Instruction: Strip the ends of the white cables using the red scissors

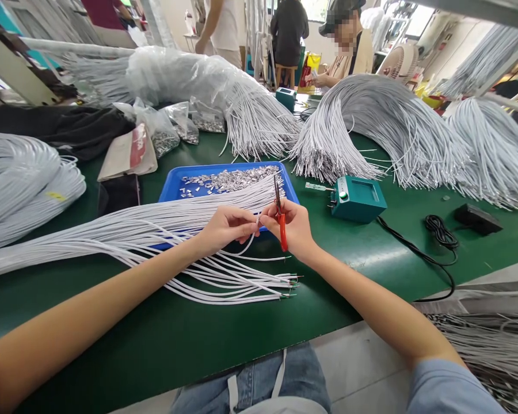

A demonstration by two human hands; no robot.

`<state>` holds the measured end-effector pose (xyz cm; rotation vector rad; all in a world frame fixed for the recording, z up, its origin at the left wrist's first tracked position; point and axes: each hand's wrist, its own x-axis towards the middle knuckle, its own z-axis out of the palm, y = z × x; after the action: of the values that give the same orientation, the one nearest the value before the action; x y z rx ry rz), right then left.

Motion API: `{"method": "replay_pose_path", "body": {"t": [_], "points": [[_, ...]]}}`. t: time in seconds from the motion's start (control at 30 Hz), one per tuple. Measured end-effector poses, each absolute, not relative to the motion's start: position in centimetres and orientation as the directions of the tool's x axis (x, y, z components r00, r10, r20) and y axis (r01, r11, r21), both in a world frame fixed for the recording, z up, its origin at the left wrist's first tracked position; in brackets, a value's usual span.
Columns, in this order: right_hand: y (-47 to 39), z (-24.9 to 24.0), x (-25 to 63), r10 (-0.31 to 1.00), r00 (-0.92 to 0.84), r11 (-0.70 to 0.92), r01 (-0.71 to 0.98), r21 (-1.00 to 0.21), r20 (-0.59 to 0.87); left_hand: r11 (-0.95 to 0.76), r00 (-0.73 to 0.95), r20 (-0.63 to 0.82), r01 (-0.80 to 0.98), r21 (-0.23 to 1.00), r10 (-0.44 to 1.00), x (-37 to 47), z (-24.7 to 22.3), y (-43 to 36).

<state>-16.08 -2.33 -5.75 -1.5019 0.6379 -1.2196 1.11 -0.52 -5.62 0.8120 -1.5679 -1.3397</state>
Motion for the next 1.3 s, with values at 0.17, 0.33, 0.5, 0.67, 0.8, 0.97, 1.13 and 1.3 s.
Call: {"method": "replay_pose_path", "body": {"t": [0.17,0.33,0.5,0.67,0.8,0.97,1.13,1.3], "points": [[-2.2,-5.8,-16.0,-0.853,0.326,-0.391,0.12,-0.912,0.408,0.24,-0.351,0.217,-0.02,0.971,-0.911,1.3,-6.0,-1.0],[-2.1,-5.8,-16.0,-0.847,0.292,-0.442,0.078,-0.894,0.444,0.257,-0.33,0.225,-0.057,0.965,-0.917,1.4,-6.3,-1.2],[-2.0,-5.8,-16.2,-0.838,0.303,-0.471,0.017,-0.882,0.454,0.258,-0.32,0.23,-0.047,0.965,-0.919,1.4,-6.5,-1.2],[-2.0,-5.9,-16.2,-0.832,0.314,-0.467,0.048,-0.883,0.457,0.283,-0.332,0.253,-0.045,0.958,-0.909,1.4,-6.6,-1.2],[-2.1,-5.7,-16.2,-0.833,0.31,-0.47,0.04,-0.882,0.459,0.276,-0.349,0.248,-0.032,0.961,-0.904,1.3,-6.7,-1.3],[-2.2,-5.4,-16.3,-0.844,0.288,-0.478,-0.022,-0.878,0.452,0.248,-0.36,0.23,-0.003,0.969,-0.904,1.3,-6.7,-1.4],[-2.3,-5.4,-16.4,-0.853,0.3,-0.458,-0.036,-0.888,0.428,0.264,-0.383,0.243,-0.001,0.964,-0.891,1.3,-6.4,-1.3],[-2.3,-5.5,-16.4,-0.859,0.311,-0.431,-0.009,-0.902,0.408,0.285,-0.395,0.246,-0.043,0.958,-0.885,1.4,-6.3,-1.3]]}}
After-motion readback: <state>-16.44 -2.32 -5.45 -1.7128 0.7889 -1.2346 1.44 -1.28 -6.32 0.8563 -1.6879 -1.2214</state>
